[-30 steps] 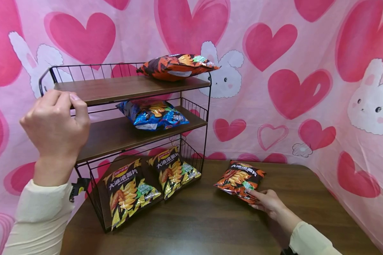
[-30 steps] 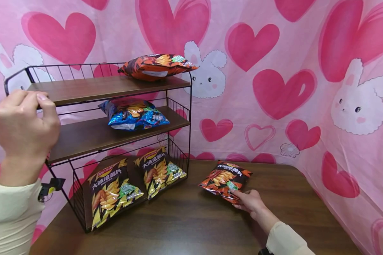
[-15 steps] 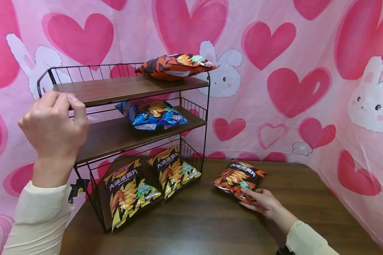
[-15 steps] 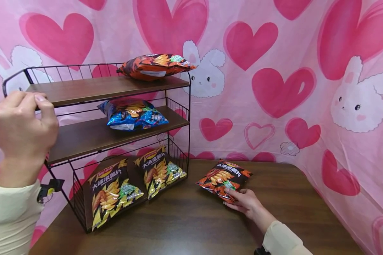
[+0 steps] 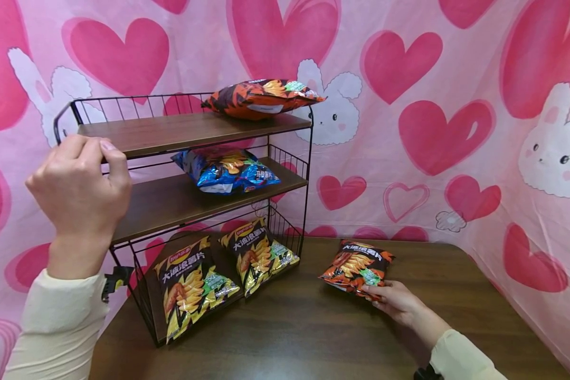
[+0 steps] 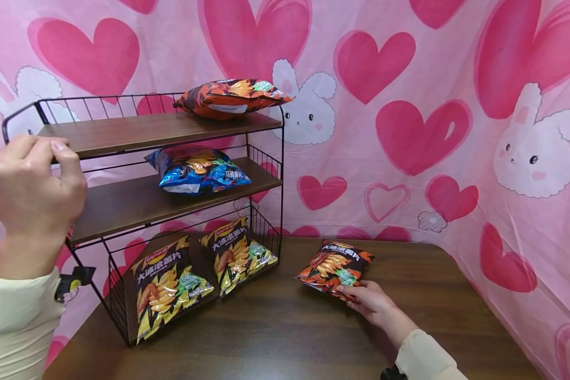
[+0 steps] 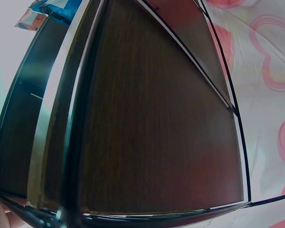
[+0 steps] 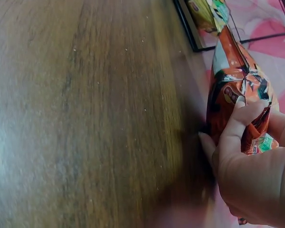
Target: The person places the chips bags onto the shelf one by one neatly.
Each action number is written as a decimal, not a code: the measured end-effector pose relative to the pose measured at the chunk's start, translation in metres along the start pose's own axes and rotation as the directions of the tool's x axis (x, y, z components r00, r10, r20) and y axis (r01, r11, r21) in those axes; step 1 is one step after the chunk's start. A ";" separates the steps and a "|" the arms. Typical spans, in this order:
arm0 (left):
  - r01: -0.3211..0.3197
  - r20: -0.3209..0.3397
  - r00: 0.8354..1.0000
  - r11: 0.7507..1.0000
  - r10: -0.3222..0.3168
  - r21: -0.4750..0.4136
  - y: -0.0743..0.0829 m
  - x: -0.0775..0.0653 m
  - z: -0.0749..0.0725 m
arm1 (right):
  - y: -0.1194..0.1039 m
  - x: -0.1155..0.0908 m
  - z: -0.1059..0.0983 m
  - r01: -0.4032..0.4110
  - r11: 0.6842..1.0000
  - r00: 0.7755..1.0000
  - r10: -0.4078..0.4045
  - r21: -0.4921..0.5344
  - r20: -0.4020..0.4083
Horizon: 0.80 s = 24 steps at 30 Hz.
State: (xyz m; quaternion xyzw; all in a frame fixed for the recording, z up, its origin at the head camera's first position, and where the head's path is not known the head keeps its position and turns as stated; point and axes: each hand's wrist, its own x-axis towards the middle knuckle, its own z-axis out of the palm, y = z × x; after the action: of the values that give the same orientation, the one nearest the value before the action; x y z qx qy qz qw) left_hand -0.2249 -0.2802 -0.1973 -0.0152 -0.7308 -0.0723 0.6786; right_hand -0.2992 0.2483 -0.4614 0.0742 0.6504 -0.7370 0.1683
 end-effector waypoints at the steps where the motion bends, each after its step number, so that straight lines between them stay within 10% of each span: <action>1: 0.001 0.000 1.000 1.000 -0.001 0.001 0.000 0.000 0.000 | 0.000 0.001 -0.002 0.001 1.000 1.000 -0.001 0.010 0.019; 24: 0.000 -0.010 1.000 1.000 0.000 -0.002 0.000 0.000 0.000 | -0.027 -0.016 -0.012 0.173 0.979 0.979 -0.183 0.110 0.088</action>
State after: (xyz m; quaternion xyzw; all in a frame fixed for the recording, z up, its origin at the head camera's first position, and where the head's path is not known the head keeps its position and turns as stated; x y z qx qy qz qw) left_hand -0.2245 -0.2799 -0.1968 -0.0158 -0.7274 -0.0731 0.6821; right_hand -0.2951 0.2649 -0.4325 -0.0117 0.6072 -0.7839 0.1292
